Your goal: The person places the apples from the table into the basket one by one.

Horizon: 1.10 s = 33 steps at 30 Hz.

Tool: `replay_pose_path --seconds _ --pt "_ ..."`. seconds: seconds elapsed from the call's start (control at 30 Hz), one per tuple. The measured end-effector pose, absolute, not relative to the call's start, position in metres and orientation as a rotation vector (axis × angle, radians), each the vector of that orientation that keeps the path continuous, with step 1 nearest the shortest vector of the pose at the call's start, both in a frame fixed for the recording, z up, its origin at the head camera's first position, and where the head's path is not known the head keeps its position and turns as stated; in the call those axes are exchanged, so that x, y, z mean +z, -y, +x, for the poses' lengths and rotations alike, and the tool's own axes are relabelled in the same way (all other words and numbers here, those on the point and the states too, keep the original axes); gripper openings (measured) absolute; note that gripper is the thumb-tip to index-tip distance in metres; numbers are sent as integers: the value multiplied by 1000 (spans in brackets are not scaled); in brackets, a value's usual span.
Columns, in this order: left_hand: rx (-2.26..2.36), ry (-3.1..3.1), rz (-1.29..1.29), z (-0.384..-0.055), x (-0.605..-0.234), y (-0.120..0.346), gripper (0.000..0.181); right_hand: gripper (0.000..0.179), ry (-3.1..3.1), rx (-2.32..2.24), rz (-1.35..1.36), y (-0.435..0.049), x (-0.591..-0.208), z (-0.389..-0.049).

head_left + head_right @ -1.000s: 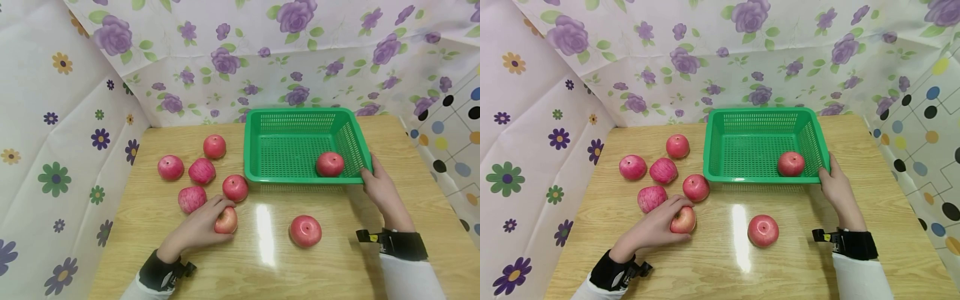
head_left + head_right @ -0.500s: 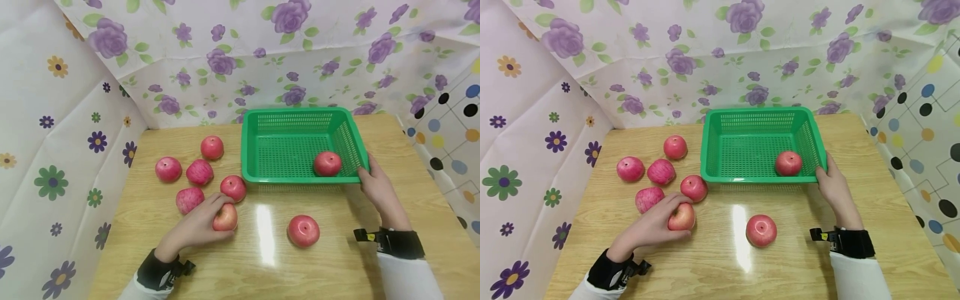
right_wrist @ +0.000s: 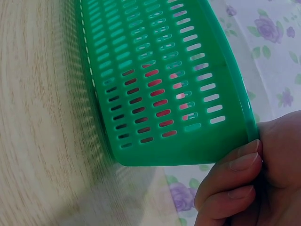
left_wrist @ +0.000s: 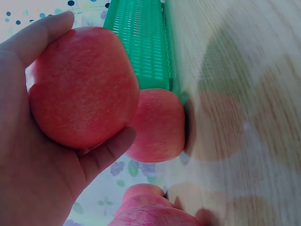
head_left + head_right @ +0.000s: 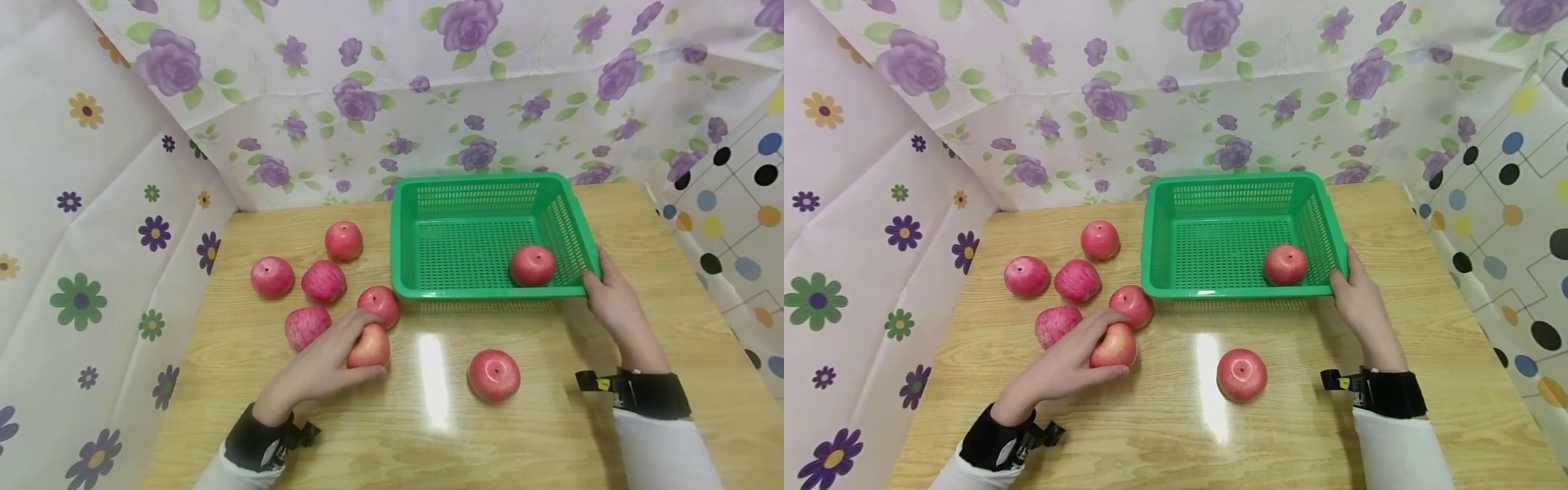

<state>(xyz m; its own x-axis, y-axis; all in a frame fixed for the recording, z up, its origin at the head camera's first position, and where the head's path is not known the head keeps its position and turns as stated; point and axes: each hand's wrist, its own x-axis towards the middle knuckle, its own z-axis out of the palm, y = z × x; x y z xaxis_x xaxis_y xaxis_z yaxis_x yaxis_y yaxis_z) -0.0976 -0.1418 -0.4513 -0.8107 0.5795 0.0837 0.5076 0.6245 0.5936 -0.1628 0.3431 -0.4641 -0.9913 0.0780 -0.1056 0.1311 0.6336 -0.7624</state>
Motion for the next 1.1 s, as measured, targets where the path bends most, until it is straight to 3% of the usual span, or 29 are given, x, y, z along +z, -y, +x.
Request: replay_pose_path --seconds 0.53,1.1 --pt "1043 -2732 1009 -112 -433 130 74 58 -2768 -1334 174 -345 -467 -162" --pt "1234 -2811 1131 -140 -405 84 68 59 -2779 -1316 211 -343 -464 -162"
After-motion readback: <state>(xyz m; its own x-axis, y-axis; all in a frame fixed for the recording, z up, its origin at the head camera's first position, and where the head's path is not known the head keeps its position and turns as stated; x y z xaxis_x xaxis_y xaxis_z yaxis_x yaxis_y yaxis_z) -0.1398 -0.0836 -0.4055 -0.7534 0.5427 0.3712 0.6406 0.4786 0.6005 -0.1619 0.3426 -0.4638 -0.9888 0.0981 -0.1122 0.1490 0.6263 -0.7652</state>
